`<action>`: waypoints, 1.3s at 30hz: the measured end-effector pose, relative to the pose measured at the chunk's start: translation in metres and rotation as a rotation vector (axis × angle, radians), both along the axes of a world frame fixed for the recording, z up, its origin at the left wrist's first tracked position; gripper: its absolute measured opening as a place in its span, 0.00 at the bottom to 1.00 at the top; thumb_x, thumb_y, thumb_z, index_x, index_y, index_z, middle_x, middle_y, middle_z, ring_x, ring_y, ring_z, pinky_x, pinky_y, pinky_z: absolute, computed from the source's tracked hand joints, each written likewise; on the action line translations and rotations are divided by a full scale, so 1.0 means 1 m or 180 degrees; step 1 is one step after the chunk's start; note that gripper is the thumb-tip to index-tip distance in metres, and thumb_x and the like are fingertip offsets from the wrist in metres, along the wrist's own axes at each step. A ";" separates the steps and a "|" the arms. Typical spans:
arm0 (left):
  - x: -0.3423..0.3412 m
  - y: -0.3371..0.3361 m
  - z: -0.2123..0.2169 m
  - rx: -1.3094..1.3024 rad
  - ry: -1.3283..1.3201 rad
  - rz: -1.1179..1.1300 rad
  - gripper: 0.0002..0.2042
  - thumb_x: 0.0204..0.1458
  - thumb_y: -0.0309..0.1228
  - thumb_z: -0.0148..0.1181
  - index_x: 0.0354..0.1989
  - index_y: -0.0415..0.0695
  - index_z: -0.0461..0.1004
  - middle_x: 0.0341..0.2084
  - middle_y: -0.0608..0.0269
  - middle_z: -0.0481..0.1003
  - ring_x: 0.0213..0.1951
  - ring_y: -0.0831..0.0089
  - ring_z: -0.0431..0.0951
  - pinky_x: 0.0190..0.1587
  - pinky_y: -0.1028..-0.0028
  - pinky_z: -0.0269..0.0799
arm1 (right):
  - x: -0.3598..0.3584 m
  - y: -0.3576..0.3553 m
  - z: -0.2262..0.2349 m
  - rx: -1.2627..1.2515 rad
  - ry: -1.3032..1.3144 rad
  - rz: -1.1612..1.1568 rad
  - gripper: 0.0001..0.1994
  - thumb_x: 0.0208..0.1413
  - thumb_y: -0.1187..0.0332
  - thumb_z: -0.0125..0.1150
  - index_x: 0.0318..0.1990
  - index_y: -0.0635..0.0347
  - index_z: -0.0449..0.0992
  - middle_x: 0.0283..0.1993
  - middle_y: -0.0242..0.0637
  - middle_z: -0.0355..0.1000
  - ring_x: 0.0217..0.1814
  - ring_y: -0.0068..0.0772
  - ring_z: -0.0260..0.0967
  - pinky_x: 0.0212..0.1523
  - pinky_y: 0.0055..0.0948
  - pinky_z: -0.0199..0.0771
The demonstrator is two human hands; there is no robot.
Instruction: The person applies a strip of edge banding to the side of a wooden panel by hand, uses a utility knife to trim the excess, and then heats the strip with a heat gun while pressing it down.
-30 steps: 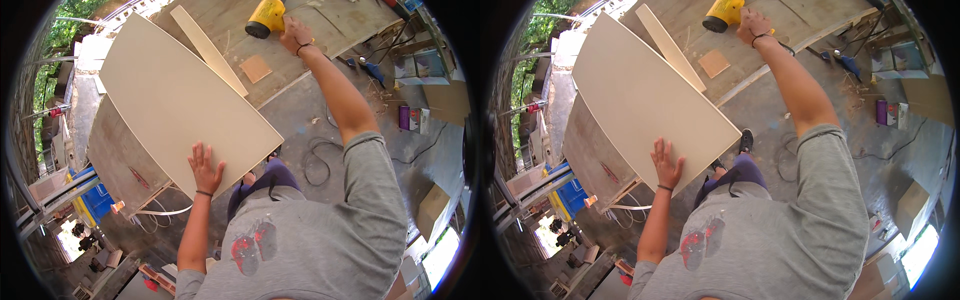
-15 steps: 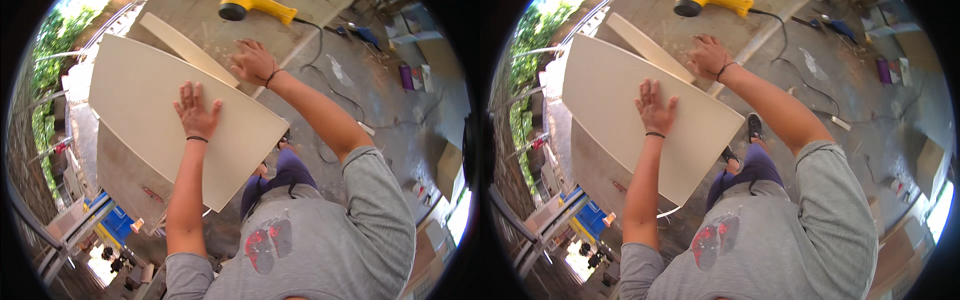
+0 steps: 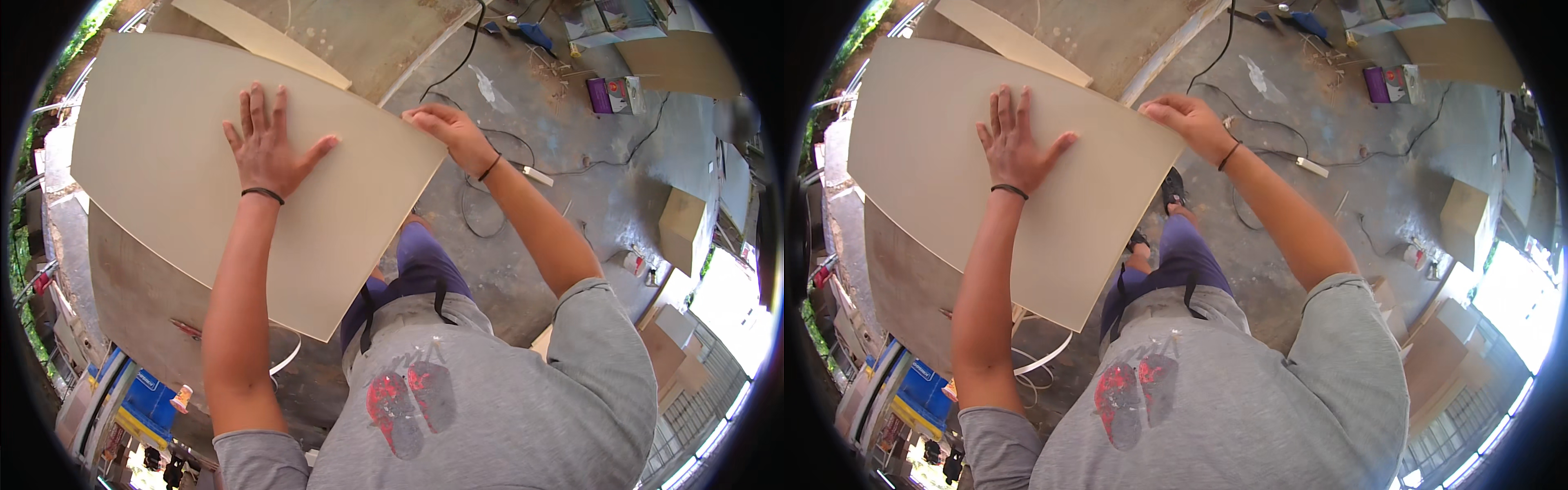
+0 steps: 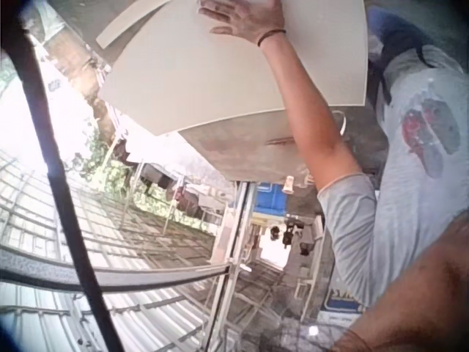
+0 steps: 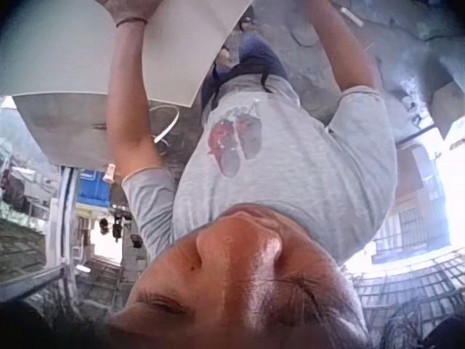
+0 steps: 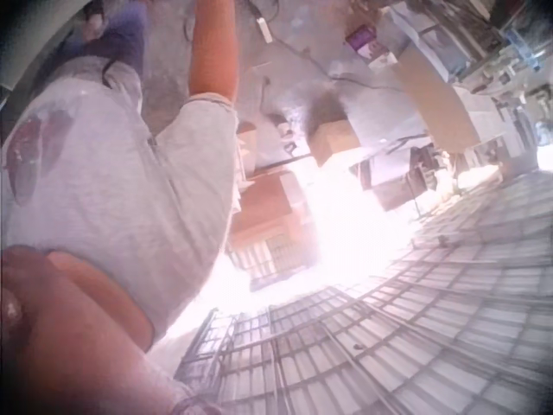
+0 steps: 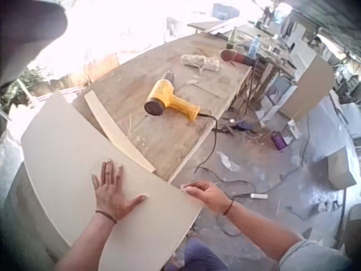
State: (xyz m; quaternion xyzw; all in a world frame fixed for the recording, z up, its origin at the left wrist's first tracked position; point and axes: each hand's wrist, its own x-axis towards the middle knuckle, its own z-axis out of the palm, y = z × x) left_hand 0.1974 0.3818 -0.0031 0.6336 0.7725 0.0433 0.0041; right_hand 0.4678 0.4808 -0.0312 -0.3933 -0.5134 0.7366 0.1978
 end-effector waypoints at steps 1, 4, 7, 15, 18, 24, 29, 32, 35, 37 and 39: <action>0.001 0.000 0.000 -0.0015 0.0010 0.0079 0.48 0.40 0.68 0.53 0.68 0.54 0.48 0.68 0.57 0.44 0.70 0.59 0.39 0.62 0.37 0.36 | 0.000 -0.002 0.002 -0.0005 -0.0042 0.0039 0.17 0.58 0.60 0.57 0.46 0.65 0.75 0.41 0.31 0.75 0.45 0.20 0.69 0.47 0.21 0.67; 0.005 0.002 0.000 -0.0133 0.0062 0.0319 0.49 0.39 0.71 0.52 0.68 0.57 0.48 0.69 0.60 0.43 0.70 0.62 0.39 0.61 0.34 0.34 | 0.006 -0.005 0.008 0.0078 -0.0163 0.0098 0.17 0.59 0.60 0.56 0.47 0.63 0.75 0.41 0.30 0.75 0.45 0.20 0.69 0.47 0.21 0.67; 0.009 0.006 0.002 -0.0306 0.0130 0.0547 0.49 0.38 0.73 0.49 0.68 0.59 0.48 0.69 0.62 0.42 0.70 0.64 0.39 0.61 0.32 0.32 | 0.019 -0.011 0.008 0.0219 -0.0284 0.0085 0.16 0.59 0.59 0.56 0.47 0.62 0.76 0.41 0.29 0.75 0.44 0.19 0.69 0.47 0.22 0.67; 0.013 0.009 -0.001 -0.0303 0.0154 0.0681 0.49 0.38 0.74 0.48 0.68 0.62 0.47 0.70 0.66 0.41 0.71 0.66 0.37 0.59 0.29 0.32 | 0.026 -0.014 0.017 0.0347 -0.0573 0.0174 0.16 0.59 0.60 0.55 0.47 0.62 0.75 0.43 0.32 0.75 0.46 0.22 0.69 0.49 0.24 0.67; 0.016 0.012 0.003 -0.0423 0.0092 0.0892 0.49 0.38 0.74 0.47 0.68 0.62 0.47 0.70 0.66 0.41 0.71 0.66 0.36 0.59 0.29 0.31 | 0.028 -0.020 0.023 0.0551 -0.0600 0.0111 0.15 0.59 0.61 0.55 0.46 0.63 0.75 0.44 0.33 0.75 0.48 0.23 0.69 0.51 0.25 0.66; 0.021 0.016 0.003 -0.0467 0.0022 0.1001 0.50 0.37 0.76 0.45 0.68 0.61 0.47 0.70 0.65 0.41 0.71 0.65 0.35 0.59 0.29 0.31 | 0.042 -0.027 0.018 0.0871 -0.0612 0.0113 0.16 0.61 0.60 0.52 0.48 0.63 0.73 0.53 0.37 0.71 0.50 0.21 0.66 0.47 0.23 0.66; 0.018 0.015 0.001 -0.0425 0.0045 0.0914 0.50 0.39 0.76 0.43 0.69 0.59 0.47 0.70 0.62 0.41 0.71 0.63 0.35 0.59 0.29 0.31 | 0.022 -0.061 -0.007 0.0280 0.0192 -0.1277 0.19 0.63 0.58 0.47 0.56 0.59 0.63 0.47 0.32 0.69 0.48 0.22 0.66 0.50 0.24 0.65; 0.015 0.015 -0.001 -0.0370 0.0074 0.0814 0.50 0.41 0.75 0.42 0.69 0.57 0.45 0.70 0.61 0.39 0.71 0.61 0.33 0.59 0.30 0.30 | -0.029 -0.082 -0.009 -0.0187 0.0867 -0.2753 0.21 0.65 0.55 0.41 0.59 0.58 0.58 0.41 0.29 0.67 0.44 0.20 0.64 0.45 0.22 0.64; 0.014 0.012 -0.005 -0.0383 0.0121 0.0751 0.50 0.42 0.74 0.41 0.69 0.54 0.44 0.70 0.58 0.38 0.71 0.59 0.33 0.60 0.30 0.30 | -0.045 -0.092 -0.002 0.0206 0.0460 -0.3020 0.22 0.67 0.54 0.36 0.61 0.58 0.57 0.36 0.28 0.63 0.37 0.17 0.59 0.41 0.19 0.61; 0.014 0.012 -0.006 -0.0369 0.0148 0.0717 0.50 0.42 0.75 0.41 0.69 0.53 0.44 0.70 0.57 0.39 0.71 0.58 0.33 0.60 0.30 0.31 | -0.047 -0.094 0.001 0.0318 0.0409 -0.3054 0.23 0.67 0.55 0.36 0.62 0.59 0.56 0.34 0.27 0.61 0.35 0.16 0.57 0.40 0.18 0.61; 0.014 0.011 -0.007 -0.0327 0.0158 0.0673 0.50 0.42 0.75 0.41 0.69 0.53 0.44 0.70 0.57 0.39 0.71 0.57 0.34 0.59 0.30 0.31 | -0.049 -0.095 0.001 0.0506 0.0157 -0.3101 0.23 0.67 0.55 0.36 0.62 0.60 0.56 0.33 0.26 0.61 0.34 0.16 0.56 0.40 0.18 0.60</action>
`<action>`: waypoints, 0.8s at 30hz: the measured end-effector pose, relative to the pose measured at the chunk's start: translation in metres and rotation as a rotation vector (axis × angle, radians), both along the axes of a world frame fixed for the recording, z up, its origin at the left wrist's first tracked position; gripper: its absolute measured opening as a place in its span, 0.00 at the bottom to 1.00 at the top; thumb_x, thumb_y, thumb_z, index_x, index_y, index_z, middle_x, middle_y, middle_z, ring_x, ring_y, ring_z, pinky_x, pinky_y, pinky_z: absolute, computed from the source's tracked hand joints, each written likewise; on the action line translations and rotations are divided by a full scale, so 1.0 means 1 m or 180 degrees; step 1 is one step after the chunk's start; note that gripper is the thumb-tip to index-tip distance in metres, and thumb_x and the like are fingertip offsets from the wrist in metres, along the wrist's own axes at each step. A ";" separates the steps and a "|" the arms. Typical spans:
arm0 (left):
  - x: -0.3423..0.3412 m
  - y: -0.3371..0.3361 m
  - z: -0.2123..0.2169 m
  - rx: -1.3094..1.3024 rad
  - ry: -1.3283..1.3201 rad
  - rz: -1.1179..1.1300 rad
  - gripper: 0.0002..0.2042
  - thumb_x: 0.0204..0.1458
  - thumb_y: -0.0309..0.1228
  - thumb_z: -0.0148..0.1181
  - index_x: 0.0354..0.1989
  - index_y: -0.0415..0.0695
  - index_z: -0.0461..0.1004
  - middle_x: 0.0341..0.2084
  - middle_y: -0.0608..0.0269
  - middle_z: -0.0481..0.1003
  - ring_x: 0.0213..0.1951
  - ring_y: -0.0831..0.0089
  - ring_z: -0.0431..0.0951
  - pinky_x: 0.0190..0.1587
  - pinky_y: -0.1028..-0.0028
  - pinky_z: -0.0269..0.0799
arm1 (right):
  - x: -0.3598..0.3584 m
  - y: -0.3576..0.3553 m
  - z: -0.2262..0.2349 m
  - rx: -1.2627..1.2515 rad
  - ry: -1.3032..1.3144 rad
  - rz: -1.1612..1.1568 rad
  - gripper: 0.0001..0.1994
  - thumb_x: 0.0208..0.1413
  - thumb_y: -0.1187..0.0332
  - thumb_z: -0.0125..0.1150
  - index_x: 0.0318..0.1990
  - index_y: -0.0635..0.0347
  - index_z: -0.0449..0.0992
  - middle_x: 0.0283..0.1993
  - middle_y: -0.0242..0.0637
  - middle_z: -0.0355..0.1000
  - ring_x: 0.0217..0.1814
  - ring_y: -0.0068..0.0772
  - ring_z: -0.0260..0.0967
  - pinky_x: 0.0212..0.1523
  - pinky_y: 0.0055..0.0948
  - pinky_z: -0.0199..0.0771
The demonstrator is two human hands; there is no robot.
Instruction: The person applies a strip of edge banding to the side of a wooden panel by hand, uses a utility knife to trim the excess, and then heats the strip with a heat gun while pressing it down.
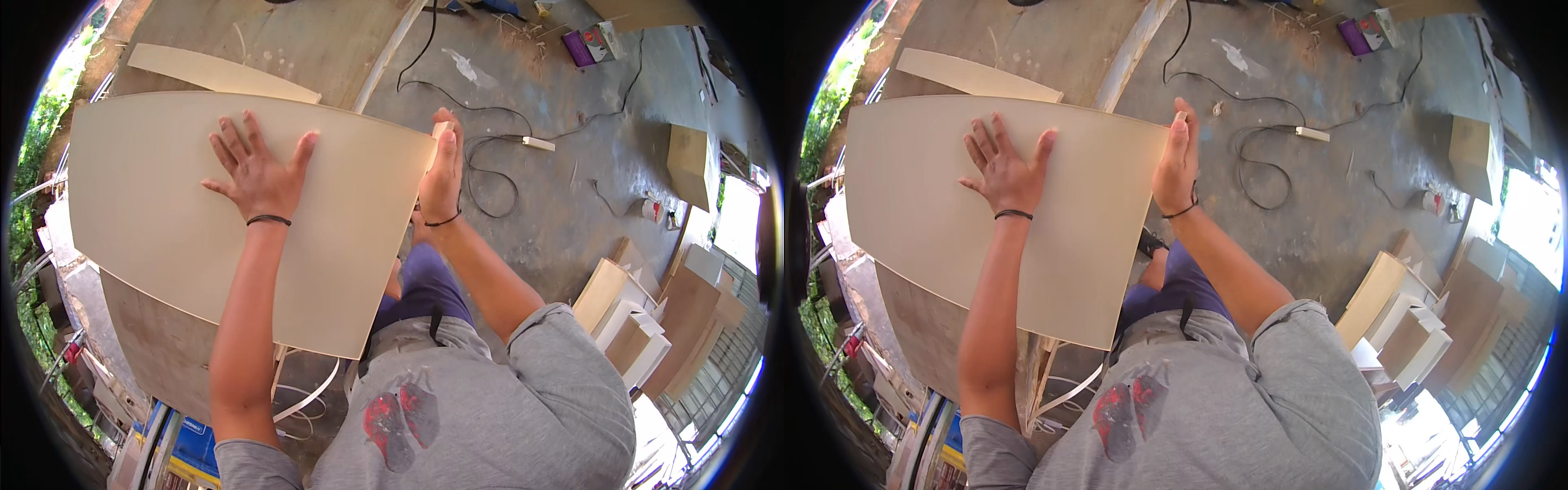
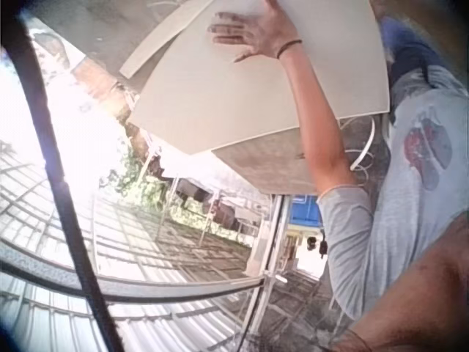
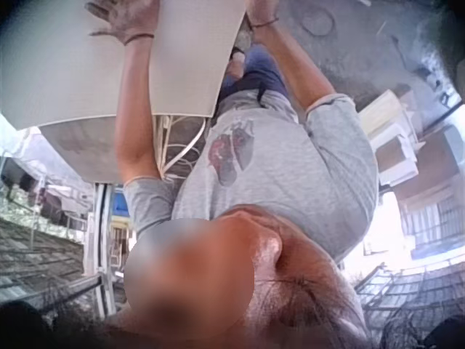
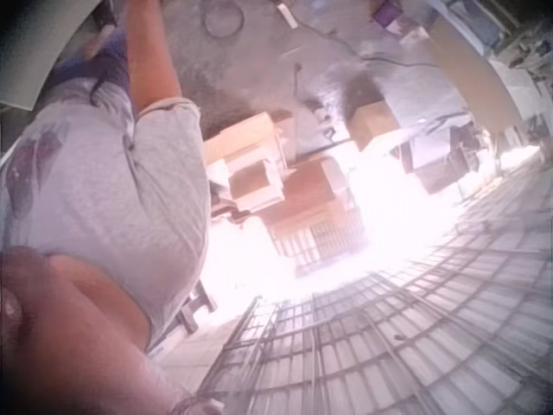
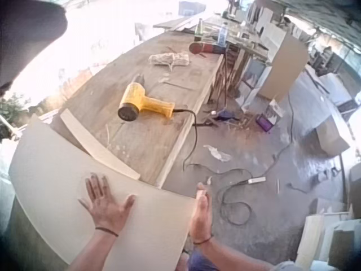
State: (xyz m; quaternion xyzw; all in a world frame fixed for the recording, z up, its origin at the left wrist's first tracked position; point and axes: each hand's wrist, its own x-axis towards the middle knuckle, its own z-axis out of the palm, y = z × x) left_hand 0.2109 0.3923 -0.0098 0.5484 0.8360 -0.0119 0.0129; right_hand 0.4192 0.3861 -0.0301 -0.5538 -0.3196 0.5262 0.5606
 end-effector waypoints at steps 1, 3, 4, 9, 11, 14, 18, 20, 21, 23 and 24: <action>0.000 0.000 0.000 0.0003 -0.0002 -0.0011 0.50 0.42 0.74 0.41 0.69 0.53 0.44 0.70 0.57 0.39 0.71 0.57 0.34 0.59 0.30 0.31 | 0.000 0.000 0.000 0.0016 -0.0103 -0.0016 0.23 0.67 0.55 0.36 0.62 0.61 0.57 0.33 0.26 0.61 0.34 0.15 0.55 0.40 0.17 0.60; 0.000 -0.001 0.000 0.0009 -0.0002 -0.0036 0.50 0.42 0.74 0.41 0.69 0.53 0.45 0.70 0.57 0.39 0.70 0.56 0.34 0.59 0.30 0.31 | 0.000 0.000 0.000 0.0023 -0.0271 -0.0023 0.23 0.67 0.56 0.36 0.62 0.62 0.57 0.32 0.26 0.60 0.34 0.15 0.54 0.39 0.17 0.59; 0.000 -0.001 0.001 0.0000 -0.0005 -0.0036 0.50 0.42 0.74 0.41 0.69 0.53 0.45 0.70 0.57 0.39 0.70 0.56 0.34 0.59 0.30 0.31 | 0.001 -0.001 0.000 0.0011 -0.0317 -0.0029 0.23 0.67 0.56 0.36 0.62 0.62 0.57 0.33 0.26 0.60 0.35 0.15 0.55 0.40 0.17 0.59; 0.000 -0.001 0.000 -0.0018 0.0058 -0.0022 0.51 0.41 0.75 0.40 0.69 0.53 0.44 0.70 0.58 0.38 0.71 0.57 0.34 0.60 0.31 0.31 | 0.001 -0.006 -0.012 0.0099 -0.0480 -0.0068 0.25 0.67 0.56 0.37 0.63 0.64 0.56 0.45 0.33 0.65 0.45 0.22 0.60 0.50 0.21 0.60; -0.001 -0.001 -0.002 -0.0062 0.0033 0.0014 0.51 0.41 0.75 0.40 0.69 0.53 0.43 0.70 0.58 0.38 0.71 0.58 0.34 0.60 0.31 0.31 | -0.004 -0.014 -0.012 0.0179 -0.0511 -0.0051 0.25 0.67 0.56 0.37 0.64 0.65 0.55 0.51 0.36 0.64 0.51 0.26 0.61 0.54 0.23 0.59; -0.001 0.000 -0.001 -0.0044 -0.0022 0.0009 0.51 0.41 0.76 0.38 0.69 0.53 0.44 0.70 0.57 0.38 0.71 0.57 0.35 0.61 0.32 0.32 | -0.009 -0.038 -0.007 0.0234 -0.0410 0.0048 0.26 0.67 0.56 0.38 0.64 0.65 0.54 0.60 0.40 0.60 0.59 0.30 0.58 0.60 0.26 0.56; 0.001 0.003 0.001 -0.0047 -0.0026 -0.0007 0.51 0.41 0.76 0.39 0.70 0.53 0.44 0.70 0.56 0.38 0.71 0.57 0.35 0.62 0.34 0.31 | -0.005 -0.056 -0.010 0.0312 -0.0502 0.0254 0.26 0.66 0.58 0.41 0.65 0.65 0.53 0.65 0.39 0.57 0.63 0.29 0.56 0.60 0.26 0.56; -0.002 0.002 0.000 -0.0022 -0.0057 -0.0009 0.51 0.41 0.75 0.40 0.70 0.53 0.43 0.70 0.57 0.38 0.71 0.58 0.35 0.62 0.34 0.30 | 0.004 -0.061 -0.008 0.0248 -0.0554 0.0427 0.27 0.66 0.58 0.42 0.66 0.66 0.50 0.64 0.42 0.57 0.61 0.30 0.58 0.58 0.26 0.59; -0.004 0.002 0.000 -0.0010 -0.0070 -0.0011 0.51 0.41 0.75 0.40 0.70 0.53 0.43 0.70 0.57 0.38 0.71 0.58 0.34 0.62 0.34 0.29 | 0.010 -0.062 -0.006 0.0198 -0.0483 0.0529 0.28 0.66 0.58 0.42 0.66 0.67 0.48 0.63 0.46 0.58 0.59 0.31 0.60 0.57 0.26 0.60; -0.004 0.002 -0.001 -0.0046 -0.0112 0.0003 0.51 0.42 0.74 0.41 0.70 0.54 0.43 0.70 0.57 0.38 0.71 0.59 0.34 0.62 0.34 0.28 | 0.017 -0.053 -0.002 -0.0114 -0.0153 0.0097 0.24 0.65 0.59 0.45 0.60 0.69 0.55 0.56 0.44 0.63 0.53 0.30 0.66 0.50 0.24 0.66; -0.005 0.001 -0.001 -0.0064 -0.0130 0.0016 0.51 0.42 0.74 0.42 0.70 0.54 0.42 0.70 0.57 0.38 0.71 0.59 0.34 0.62 0.34 0.27 | 0.022 -0.046 -0.006 -0.0260 0.0270 -0.0036 0.22 0.65 0.59 0.45 0.57 0.68 0.57 0.54 0.42 0.64 0.51 0.29 0.66 0.47 0.23 0.67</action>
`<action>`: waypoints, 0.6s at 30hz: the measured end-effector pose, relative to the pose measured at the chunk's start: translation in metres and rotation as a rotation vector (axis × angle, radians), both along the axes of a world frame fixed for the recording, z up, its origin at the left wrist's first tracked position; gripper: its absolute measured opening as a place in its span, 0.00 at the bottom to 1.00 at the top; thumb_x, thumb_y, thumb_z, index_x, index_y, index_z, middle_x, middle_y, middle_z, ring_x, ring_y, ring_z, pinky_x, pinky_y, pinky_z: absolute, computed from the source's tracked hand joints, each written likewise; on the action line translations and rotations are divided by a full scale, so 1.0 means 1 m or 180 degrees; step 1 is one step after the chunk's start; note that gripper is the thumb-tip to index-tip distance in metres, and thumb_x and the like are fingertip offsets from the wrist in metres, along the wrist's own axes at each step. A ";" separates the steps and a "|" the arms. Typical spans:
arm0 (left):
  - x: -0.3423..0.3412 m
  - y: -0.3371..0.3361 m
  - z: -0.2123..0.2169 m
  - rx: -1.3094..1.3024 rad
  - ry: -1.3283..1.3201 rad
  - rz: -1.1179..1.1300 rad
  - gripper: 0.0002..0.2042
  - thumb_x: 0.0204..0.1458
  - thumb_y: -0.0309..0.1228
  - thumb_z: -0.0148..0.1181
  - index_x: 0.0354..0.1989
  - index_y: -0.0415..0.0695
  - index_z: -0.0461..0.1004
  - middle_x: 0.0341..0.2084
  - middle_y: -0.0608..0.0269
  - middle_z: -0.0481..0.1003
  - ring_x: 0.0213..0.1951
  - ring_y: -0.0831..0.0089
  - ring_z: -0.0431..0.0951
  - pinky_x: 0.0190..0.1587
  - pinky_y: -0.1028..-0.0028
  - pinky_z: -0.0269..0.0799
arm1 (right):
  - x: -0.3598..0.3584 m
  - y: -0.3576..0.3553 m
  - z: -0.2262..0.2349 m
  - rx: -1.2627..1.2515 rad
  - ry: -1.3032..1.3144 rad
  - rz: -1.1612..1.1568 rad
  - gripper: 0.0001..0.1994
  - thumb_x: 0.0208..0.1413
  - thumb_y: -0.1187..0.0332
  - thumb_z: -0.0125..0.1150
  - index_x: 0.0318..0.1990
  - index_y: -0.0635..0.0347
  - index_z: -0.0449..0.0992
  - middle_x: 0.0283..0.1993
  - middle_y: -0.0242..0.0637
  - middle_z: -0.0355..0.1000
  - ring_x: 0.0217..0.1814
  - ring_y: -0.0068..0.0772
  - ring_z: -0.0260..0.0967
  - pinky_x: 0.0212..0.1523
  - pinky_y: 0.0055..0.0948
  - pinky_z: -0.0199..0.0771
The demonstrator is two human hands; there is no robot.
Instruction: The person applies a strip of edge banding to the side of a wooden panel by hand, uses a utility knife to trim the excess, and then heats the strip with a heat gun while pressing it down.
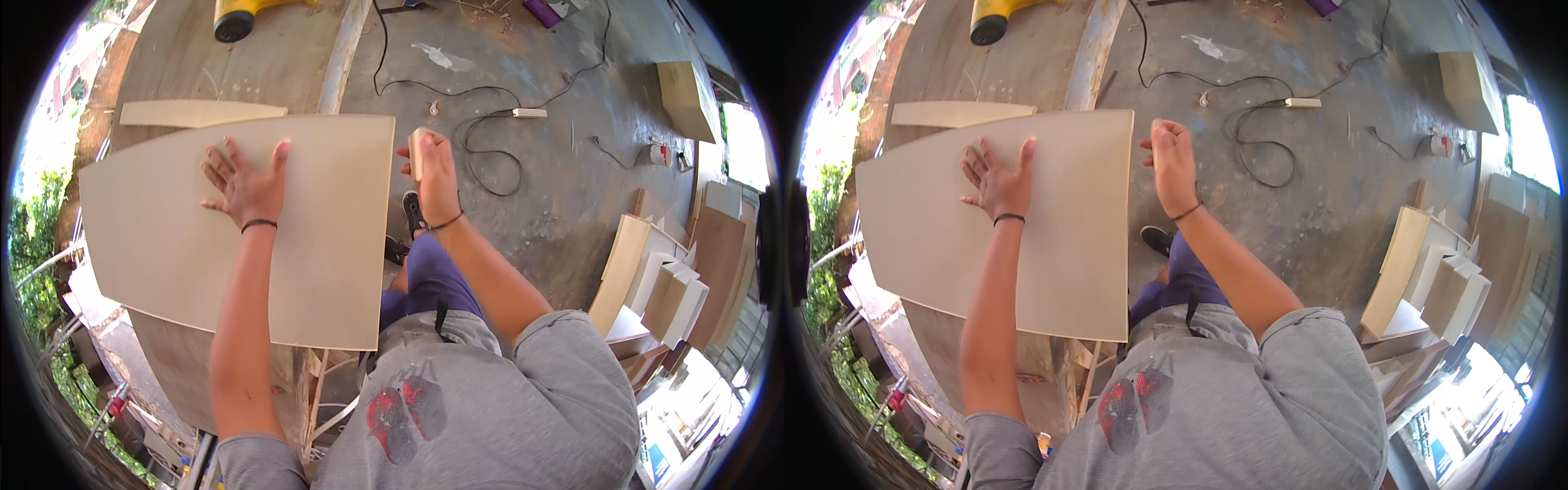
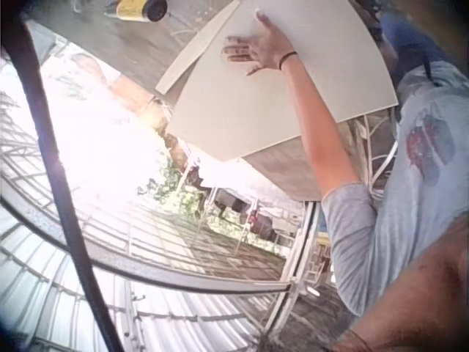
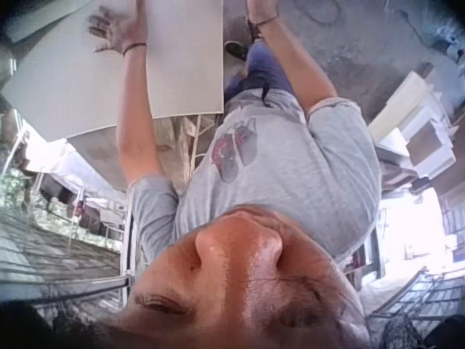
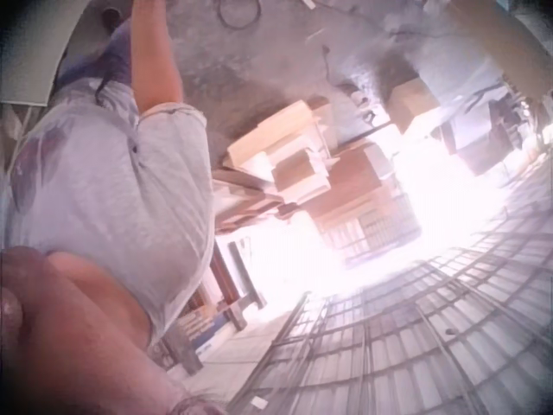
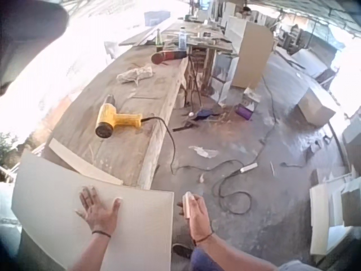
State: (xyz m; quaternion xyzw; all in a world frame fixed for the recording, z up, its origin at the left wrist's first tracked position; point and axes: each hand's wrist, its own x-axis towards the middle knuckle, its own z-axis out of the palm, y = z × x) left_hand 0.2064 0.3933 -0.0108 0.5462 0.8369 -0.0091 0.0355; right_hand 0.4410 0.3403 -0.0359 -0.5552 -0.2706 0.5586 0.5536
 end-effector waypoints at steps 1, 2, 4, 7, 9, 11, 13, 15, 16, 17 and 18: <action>0.000 -0.001 0.000 -0.0003 0.0012 -0.0003 0.51 0.42 0.74 0.43 0.70 0.54 0.42 0.70 0.58 0.38 0.71 0.59 0.34 0.62 0.35 0.27 | 0.006 0.010 -0.002 -0.0123 0.0412 -0.0137 0.19 0.65 0.59 0.46 0.54 0.66 0.59 0.51 0.40 0.64 0.49 0.27 0.67 0.44 0.23 0.68; -0.001 -0.001 -0.001 0.0005 0.0023 -0.0005 0.51 0.42 0.74 0.43 0.70 0.54 0.42 0.70 0.58 0.38 0.71 0.59 0.34 0.62 0.35 0.26 | 0.011 0.020 -0.002 -0.0230 0.0827 -0.0267 0.17 0.65 0.59 0.46 0.51 0.65 0.61 0.49 0.38 0.65 0.47 0.26 0.67 0.41 0.23 0.69; -0.001 0.001 0.001 0.0037 -0.0013 0.0019 0.51 0.41 0.73 0.44 0.70 0.54 0.42 0.70 0.59 0.38 0.71 0.59 0.33 0.62 0.35 0.26 | 0.000 0.027 0.001 -0.0077 0.0861 -0.0223 0.14 0.64 0.59 0.46 0.46 0.61 0.62 0.44 0.33 0.64 0.39 0.21 0.65 0.35 0.22 0.68; 0.001 -0.002 0.002 0.0016 -0.0119 0.0023 0.51 0.41 0.73 0.45 0.70 0.54 0.42 0.70 0.59 0.38 0.71 0.59 0.33 0.62 0.36 0.25 | -0.023 0.026 -0.007 0.0294 0.0154 -0.0315 0.15 0.65 0.58 0.45 0.48 0.62 0.61 0.42 0.31 0.62 0.39 0.17 0.58 0.41 0.20 0.64; 0.004 -0.002 -0.001 0.0017 -0.0148 -0.0001 0.51 0.41 0.73 0.45 0.70 0.54 0.43 0.70 0.59 0.38 0.71 0.59 0.33 0.62 0.36 0.25 | -0.023 0.020 -0.020 0.0477 -0.0110 -0.0397 0.16 0.65 0.57 0.44 0.48 0.62 0.60 0.41 0.30 0.62 0.40 0.17 0.57 0.44 0.20 0.62; 0.004 -0.002 -0.001 0.0028 -0.0115 0.0014 0.50 0.41 0.73 0.45 0.70 0.54 0.43 0.70 0.59 0.38 0.71 0.59 0.32 0.63 0.36 0.25 | -0.028 0.021 -0.018 0.0549 -0.0208 -0.0347 0.16 0.65 0.57 0.44 0.49 0.62 0.60 0.41 0.30 0.62 0.41 0.17 0.56 0.45 0.21 0.61; 0.004 -0.001 -0.002 0.0037 -0.0082 0.0020 0.50 0.42 0.73 0.45 0.69 0.54 0.43 0.70 0.59 0.38 0.71 0.59 0.32 0.63 0.36 0.25 | -0.023 0.020 -0.014 0.0521 -0.0162 -0.0225 0.16 0.65 0.58 0.44 0.49 0.63 0.59 0.41 0.31 0.62 0.40 0.18 0.57 0.45 0.22 0.61; 0.003 -0.001 -0.005 0.0044 -0.0048 0.0011 0.50 0.42 0.72 0.45 0.69 0.54 0.43 0.70 0.59 0.38 0.71 0.59 0.32 0.63 0.36 0.25 | -0.018 0.010 -0.013 0.0327 -0.0222 0.0009 0.17 0.65 0.58 0.44 0.50 0.64 0.59 0.42 0.34 0.63 0.42 0.22 0.59 0.47 0.24 0.62; 0.001 0.000 -0.007 0.0055 -0.0003 -0.0014 0.49 0.42 0.72 0.46 0.69 0.54 0.44 0.70 0.59 0.38 0.71 0.59 0.33 0.63 0.36 0.26 | -0.017 0.006 -0.011 0.0244 -0.0255 0.0120 0.17 0.65 0.58 0.43 0.51 0.65 0.58 0.42 0.36 0.63 0.43 0.24 0.60 0.47 0.26 0.62; -0.001 0.000 -0.009 0.0068 0.0020 -0.0041 0.49 0.43 0.71 0.47 0.69 0.54 0.44 0.70 0.59 0.39 0.71 0.59 0.34 0.62 0.35 0.27 | -0.018 0.000 -0.011 0.0243 -0.0309 0.0209 0.18 0.65 0.58 0.43 0.51 0.65 0.58 0.43 0.39 0.64 0.44 0.26 0.61 0.48 0.27 0.62; -0.002 0.001 -0.009 0.0080 0.0041 -0.0071 0.48 0.43 0.70 0.49 0.69 0.54 0.44 0.70 0.59 0.39 0.71 0.58 0.35 0.62 0.35 0.28 | -0.020 -0.009 -0.012 0.0241 -0.0365 0.0295 0.18 0.65 0.59 0.43 0.51 0.65 0.58 0.43 0.41 0.64 0.45 0.29 0.62 0.49 0.28 0.63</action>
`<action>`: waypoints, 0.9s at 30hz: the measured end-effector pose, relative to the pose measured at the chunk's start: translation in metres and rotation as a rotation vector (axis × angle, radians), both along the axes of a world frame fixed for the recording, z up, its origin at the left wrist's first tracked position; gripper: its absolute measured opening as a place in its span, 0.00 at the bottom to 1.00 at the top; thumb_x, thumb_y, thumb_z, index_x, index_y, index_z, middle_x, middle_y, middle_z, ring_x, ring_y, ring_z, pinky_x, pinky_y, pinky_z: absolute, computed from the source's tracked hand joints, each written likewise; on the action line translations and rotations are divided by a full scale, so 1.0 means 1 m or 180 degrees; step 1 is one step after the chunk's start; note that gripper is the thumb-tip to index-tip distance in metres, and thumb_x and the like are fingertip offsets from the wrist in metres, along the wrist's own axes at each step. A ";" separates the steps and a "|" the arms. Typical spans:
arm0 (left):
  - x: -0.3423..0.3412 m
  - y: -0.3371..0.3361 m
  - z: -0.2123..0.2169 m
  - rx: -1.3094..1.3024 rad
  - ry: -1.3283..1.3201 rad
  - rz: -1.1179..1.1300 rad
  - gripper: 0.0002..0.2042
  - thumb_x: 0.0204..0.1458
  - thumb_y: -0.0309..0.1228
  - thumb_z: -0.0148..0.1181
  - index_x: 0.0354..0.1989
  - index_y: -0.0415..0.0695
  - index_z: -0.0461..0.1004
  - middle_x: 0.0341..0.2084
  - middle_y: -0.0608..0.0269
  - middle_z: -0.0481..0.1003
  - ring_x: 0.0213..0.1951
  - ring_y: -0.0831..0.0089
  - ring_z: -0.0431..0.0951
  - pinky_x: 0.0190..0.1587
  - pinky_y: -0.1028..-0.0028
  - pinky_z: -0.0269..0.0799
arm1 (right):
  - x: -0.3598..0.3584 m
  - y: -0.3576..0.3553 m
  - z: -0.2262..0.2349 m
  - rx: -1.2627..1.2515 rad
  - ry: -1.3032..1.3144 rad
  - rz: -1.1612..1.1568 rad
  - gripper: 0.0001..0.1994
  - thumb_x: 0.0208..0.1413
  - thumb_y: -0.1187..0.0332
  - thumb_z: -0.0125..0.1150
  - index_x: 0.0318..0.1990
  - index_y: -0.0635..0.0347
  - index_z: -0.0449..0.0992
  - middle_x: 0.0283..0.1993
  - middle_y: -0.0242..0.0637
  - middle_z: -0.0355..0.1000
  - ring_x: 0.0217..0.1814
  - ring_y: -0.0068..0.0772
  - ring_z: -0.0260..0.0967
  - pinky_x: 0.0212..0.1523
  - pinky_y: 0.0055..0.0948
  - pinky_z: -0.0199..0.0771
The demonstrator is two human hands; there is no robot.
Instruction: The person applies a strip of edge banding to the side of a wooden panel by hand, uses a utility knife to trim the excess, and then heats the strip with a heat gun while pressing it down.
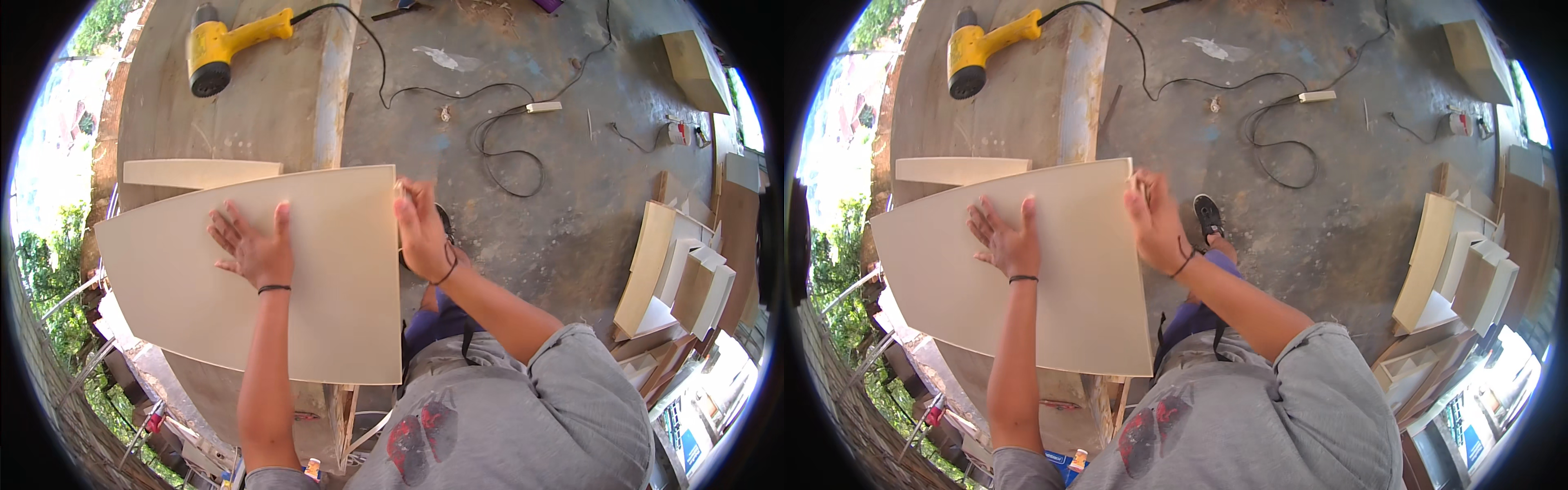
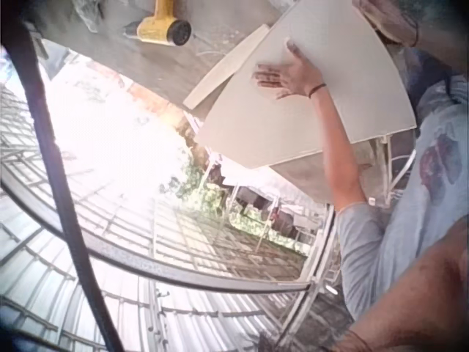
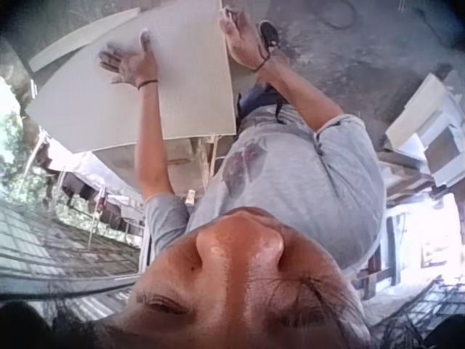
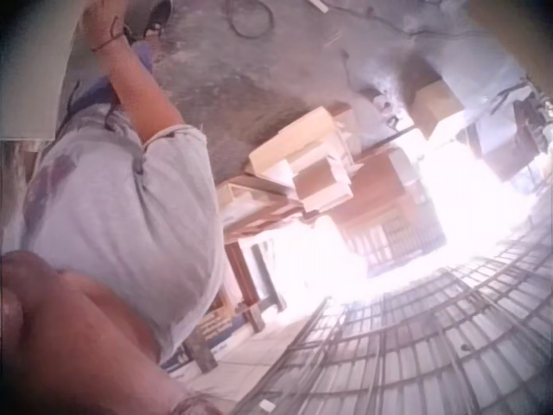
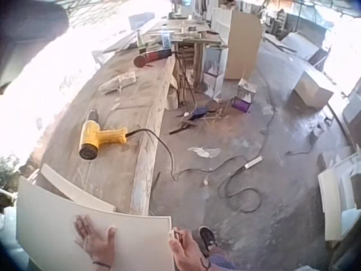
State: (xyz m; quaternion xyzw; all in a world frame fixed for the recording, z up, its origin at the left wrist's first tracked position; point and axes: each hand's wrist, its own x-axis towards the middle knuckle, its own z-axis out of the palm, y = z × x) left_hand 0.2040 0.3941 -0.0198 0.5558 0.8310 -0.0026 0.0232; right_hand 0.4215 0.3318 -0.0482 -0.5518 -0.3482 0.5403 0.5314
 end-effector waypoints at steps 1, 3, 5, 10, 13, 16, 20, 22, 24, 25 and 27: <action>-0.002 -0.001 0.001 0.0082 -0.0054 -0.0129 0.48 0.43 0.69 0.50 0.69 0.54 0.45 0.70 0.59 0.40 0.71 0.58 0.36 0.62 0.34 0.29 | 0.003 -0.006 0.000 0.0006 -0.0078 0.0120 0.18 0.65 0.59 0.43 0.52 0.66 0.57 0.43 0.43 0.64 0.46 0.31 0.63 0.50 0.30 0.63; -0.006 -0.006 0.001 0.0226 -0.0192 -0.0403 0.48 0.42 0.67 0.54 0.68 0.53 0.47 0.70 0.59 0.42 0.70 0.57 0.37 0.61 0.32 0.30 | 0.017 -0.014 0.009 0.0037 -0.0183 0.0489 0.19 0.65 0.58 0.43 0.52 0.66 0.57 0.44 0.46 0.65 0.48 0.35 0.64 0.50 0.31 0.63; -0.009 -0.009 0.003 0.0263 -0.0185 -0.0659 0.48 0.41 0.66 0.56 0.68 0.52 0.48 0.69 0.59 0.44 0.70 0.56 0.38 0.60 0.31 0.31 | 0.025 -0.008 0.014 -0.0169 0.0002 0.0687 0.20 0.65 0.57 0.43 0.53 0.66 0.57 0.44 0.46 0.65 0.46 0.34 0.64 0.49 0.31 0.63; -0.007 -0.010 0.008 0.0453 -0.0395 -0.1153 0.49 0.37 0.66 0.60 0.66 0.51 0.53 0.68 0.57 0.47 0.70 0.56 0.42 0.59 0.31 0.32 | 0.026 0.025 0.003 -0.0175 0.0080 0.0417 0.20 0.65 0.56 0.42 0.53 0.66 0.57 0.40 0.38 0.64 0.40 0.26 0.61 0.44 0.28 0.63; -0.003 -0.012 0.017 0.0614 -0.0727 -0.1892 0.50 0.34 0.67 0.61 0.64 0.50 0.56 0.67 0.55 0.50 0.69 0.55 0.45 0.60 0.34 0.28 | 0.015 0.025 0.006 0.0065 -0.0065 0.0193 0.20 0.65 0.55 0.42 0.52 0.66 0.58 0.38 0.34 0.62 0.38 0.23 0.59 0.42 0.26 0.63; 0.000 -0.012 0.020 0.0368 -0.0703 -0.2207 0.51 0.30 0.68 0.63 0.63 0.49 0.58 0.67 0.55 0.51 0.69 0.54 0.46 0.61 0.36 0.27 | 0.020 0.023 0.011 -0.0456 0.0404 0.0317 0.21 0.66 0.56 0.41 0.53 0.66 0.56 0.38 0.35 0.62 0.40 0.22 0.58 0.44 0.24 0.62; 0.002 -0.007 0.019 0.0345 -0.0645 -0.2147 0.52 0.28 0.67 0.64 0.63 0.50 0.58 0.66 0.56 0.51 0.68 0.54 0.47 0.61 0.36 0.32 | 0.023 0.017 0.006 -0.0322 0.0086 0.0448 0.19 0.66 0.57 0.40 0.53 0.65 0.56 0.39 0.35 0.63 0.40 0.20 0.57 0.45 0.23 0.61; 0.002 -0.007 0.018 0.0385 -0.0645 -0.2125 0.52 0.28 0.66 0.65 0.63 0.50 0.58 0.66 0.57 0.52 0.68 0.55 0.47 0.61 0.36 0.33 | 0.021 0.011 0.011 -0.0261 0.0201 0.0462 0.19 0.66 0.57 0.41 0.52 0.66 0.57 0.39 0.35 0.63 0.40 0.20 0.57 0.44 0.23 0.61; 0.003 -0.007 0.019 0.0425 -0.0611 -0.2116 0.51 0.28 0.66 0.65 0.63 0.51 0.59 0.66 0.59 0.53 0.68 0.56 0.48 0.61 0.36 0.34 | 0.018 -0.008 0.014 -0.0313 0.0121 0.0594 0.18 0.66 0.57 0.41 0.49 0.66 0.57 0.38 0.35 0.64 0.40 0.20 0.58 0.44 0.23 0.61; 0.004 -0.006 0.019 0.0459 -0.0600 -0.2097 0.51 0.28 0.66 0.66 0.62 0.51 0.59 0.65 0.59 0.53 0.68 0.57 0.49 0.61 0.36 0.35 | 0.017 -0.023 0.015 -0.0349 0.0077 0.0645 0.18 0.66 0.57 0.41 0.49 0.67 0.57 0.38 0.34 0.63 0.39 0.20 0.58 0.44 0.23 0.61; 0.005 -0.008 0.018 0.0524 -0.0579 -0.2064 0.50 0.28 0.66 0.66 0.62 0.52 0.61 0.65 0.61 0.54 0.68 0.58 0.49 0.60 0.35 0.36 | 0.019 -0.049 0.020 -0.0583 0.0129 0.0935 0.17 0.65 0.59 0.42 0.49 0.67 0.57 0.38 0.36 0.63 0.39 0.22 0.59 0.44 0.24 0.62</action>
